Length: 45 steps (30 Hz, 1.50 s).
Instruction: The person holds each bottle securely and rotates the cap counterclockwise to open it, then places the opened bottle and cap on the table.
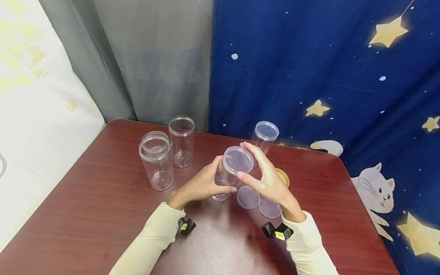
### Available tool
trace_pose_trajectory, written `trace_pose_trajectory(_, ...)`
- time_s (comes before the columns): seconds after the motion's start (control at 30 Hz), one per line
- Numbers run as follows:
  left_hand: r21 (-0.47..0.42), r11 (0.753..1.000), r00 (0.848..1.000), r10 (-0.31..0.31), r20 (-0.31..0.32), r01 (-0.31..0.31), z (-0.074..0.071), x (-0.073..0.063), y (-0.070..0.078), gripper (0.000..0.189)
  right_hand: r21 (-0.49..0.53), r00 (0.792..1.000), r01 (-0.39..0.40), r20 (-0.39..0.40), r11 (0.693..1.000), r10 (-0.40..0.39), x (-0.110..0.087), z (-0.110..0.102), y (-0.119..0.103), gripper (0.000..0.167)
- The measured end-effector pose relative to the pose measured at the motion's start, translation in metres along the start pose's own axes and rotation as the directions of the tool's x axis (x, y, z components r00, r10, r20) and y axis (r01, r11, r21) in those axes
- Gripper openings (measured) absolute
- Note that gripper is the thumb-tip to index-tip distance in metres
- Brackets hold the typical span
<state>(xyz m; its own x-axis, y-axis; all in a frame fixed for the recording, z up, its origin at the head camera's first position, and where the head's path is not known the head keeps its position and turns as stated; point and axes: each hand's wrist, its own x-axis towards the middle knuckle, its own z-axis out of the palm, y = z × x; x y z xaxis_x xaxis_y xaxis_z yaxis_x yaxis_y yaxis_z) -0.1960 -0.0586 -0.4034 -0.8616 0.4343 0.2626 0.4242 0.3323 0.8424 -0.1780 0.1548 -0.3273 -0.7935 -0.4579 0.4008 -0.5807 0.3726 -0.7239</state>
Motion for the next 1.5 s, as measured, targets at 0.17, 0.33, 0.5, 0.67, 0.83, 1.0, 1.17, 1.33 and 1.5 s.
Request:
trace_pose_trajectory(0.17,0.027,1.000,1.000,0.006,-0.028,-0.006,0.001,0.001,0.000,0.090,-0.176,0.985,-0.018,-0.174,0.984,-0.013,0.000,0.005,-0.006,0.073)
trace_pose_trajectory(0.33,0.047,0.999,0.999,0.003,-0.053,-0.001,0.002,0.001,0.000,0.091,-0.334,0.974,-0.078,-0.227,0.939,0.000,0.001,0.012,-0.014,0.078)
trace_pose_trajectory(0.5,0.046,0.999,0.998,0.001,-0.067,0.002,0.003,0.001,-0.001,0.089,-0.394,0.973,-0.090,-0.229,0.915,-0.003,0.003,0.018,-0.017,0.085)
trace_pose_trajectory(0.67,0.041,0.999,0.998,0.009,-0.062,-0.007,0.004,0.001,-0.001,0.090,-0.412,0.975,-0.086,-0.220,0.907,-0.007,0.005,0.020,-0.017,0.083)
trace_pose_trajectory(0.83,0.037,0.999,0.998,0.011,-0.058,-0.009,0.003,0.001,-0.001,0.090,-0.417,0.978,-0.075,-0.208,0.906,-0.015,0.005,0.020,-0.015,0.076)
trace_pose_trajectory(1.0,0.038,0.999,0.999,0.013,-0.050,-0.011,0.003,0.001,-0.002,0.091,-0.398,0.980,-0.054,-0.197,0.916,-0.028,0.004,0.020,-0.012,0.068)
trace_pose_trajectory(1.17,0.042,0.999,0.999,0.021,-0.048,-0.019,0.003,0.001,-0.002,0.089,-0.378,0.984,-0.040,-0.174,0.925,-0.029,0.004,0.019,-0.011,0.065)
trace_pose_trajectory(1.33,0.026,0.999,0.999,0.026,-0.042,-0.024,0.003,0.001,-0.001,0.088,-0.356,0.990,-0.045,-0.138,0.933,-0.005,0.003,0.016,-0.012,0.066)
trace_pose_trajectory(1.5,0.013,0.999,0.999,0.030,-0.035,-0.030,0.003,0.001,-0.002,0.087,-0.339,0.994,-0.047,-0.110,0.940,0.011,0.001,0.013,-0.012,0.065)
